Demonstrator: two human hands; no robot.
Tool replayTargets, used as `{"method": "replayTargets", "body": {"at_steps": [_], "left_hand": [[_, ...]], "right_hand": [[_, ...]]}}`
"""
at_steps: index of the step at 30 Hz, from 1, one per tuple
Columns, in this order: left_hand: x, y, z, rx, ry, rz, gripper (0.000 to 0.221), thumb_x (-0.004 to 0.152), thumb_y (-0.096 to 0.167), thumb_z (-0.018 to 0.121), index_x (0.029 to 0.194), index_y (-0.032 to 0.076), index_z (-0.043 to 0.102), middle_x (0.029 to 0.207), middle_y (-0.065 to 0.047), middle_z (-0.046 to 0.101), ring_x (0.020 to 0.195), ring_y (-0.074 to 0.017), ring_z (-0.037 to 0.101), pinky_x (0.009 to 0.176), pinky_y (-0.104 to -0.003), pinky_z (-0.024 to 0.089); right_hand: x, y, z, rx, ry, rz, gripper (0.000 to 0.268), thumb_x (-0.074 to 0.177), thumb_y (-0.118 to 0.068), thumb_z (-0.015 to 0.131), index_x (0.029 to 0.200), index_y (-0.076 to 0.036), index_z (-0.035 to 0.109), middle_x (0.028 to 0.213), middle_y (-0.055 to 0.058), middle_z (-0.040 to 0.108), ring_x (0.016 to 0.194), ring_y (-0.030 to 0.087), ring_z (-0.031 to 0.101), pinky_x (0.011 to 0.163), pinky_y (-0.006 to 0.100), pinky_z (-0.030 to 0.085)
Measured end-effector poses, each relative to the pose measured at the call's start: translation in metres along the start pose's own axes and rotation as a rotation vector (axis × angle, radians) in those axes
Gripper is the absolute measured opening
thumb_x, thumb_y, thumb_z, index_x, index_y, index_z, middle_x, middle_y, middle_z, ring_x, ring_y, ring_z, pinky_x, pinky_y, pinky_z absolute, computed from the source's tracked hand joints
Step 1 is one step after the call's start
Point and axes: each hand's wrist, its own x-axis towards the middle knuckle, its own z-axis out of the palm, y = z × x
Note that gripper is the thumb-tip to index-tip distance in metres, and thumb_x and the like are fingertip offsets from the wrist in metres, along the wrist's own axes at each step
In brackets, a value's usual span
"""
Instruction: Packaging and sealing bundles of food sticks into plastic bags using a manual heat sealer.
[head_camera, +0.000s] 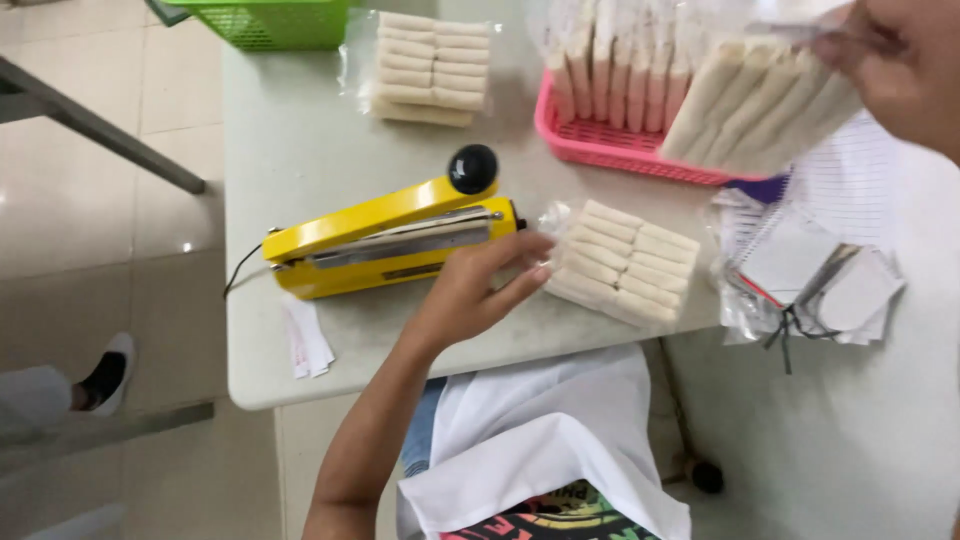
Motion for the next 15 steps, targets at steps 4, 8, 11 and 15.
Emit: {"method": "replayTargets", "body": {"at_steps": [4,8,11,15], "left_hand": [[-0.037,-0.041,0.02,0.131,-0.021,-0.092,0.027,0.1,0.028,0.063,0.12,0.011,0.069,0.107,-0.002,0.078,0.087,-0.0163,0.076,0.073,-0.032,0.055],[-0.056,-0.044,0.023,0.095,-0.052,-0.139,0.026,0.1,0.029,0.062,0.12,0.013,0.07,0.109,0.0,0.079,0.092,-0.0163,0.078,0.072,-0.032,0.057],[-0.053,-0.053,0.029,0.126,-0.032,-0.161,0.026,0.099,0.028,0.065,0.118,0.011,0.071,0.109,-0.001,0.079,0.09,-0.016,0.079,0.072,-0.032,0.058],[-0.039,-0.052,0.036,0.147,-0.062,-0.207,0.027,0.101,0.031,0.059,0.119,0.015,0.07,0.111,0.001,0.078,0.094,-0.0153,0.077,0.073,-0.033,0.055]], "right_hand": [[0.012,0.073,0.022,0.035,0.028,0.016,0.037,0.116,0.005,0.068,0.092,-0.005,0.041,0.09,0.003,0.036,0.086,0.017,0.032,0.073,0.036,0.027],[-0.012,0.075,0.065,0.229,-0.044,0.263,0.032,0.117,-0.002,0.068,0.093,-0.006,0.048,0.092,0.005,0.047,0.086,0.016,0.04,0.072,0.031,0.034],[-0.027,0.079,0.084,0.28,-0.092,0.383,0.024,0.116,-0.012,0.068,0.099,-0.01,0.05,0.1,0.008,0.05,0.094,0.021,0.047,0.075,0.031,0.04],[-0.025,0.079,0.095,0.203,-0.098,0.279,0.02,0.113,-0.01,0.071,0.105,-0.003,0.054,0.102,0.011,0.056,0.096,0.023,0.051,0.082,0.036,0.04]]}}
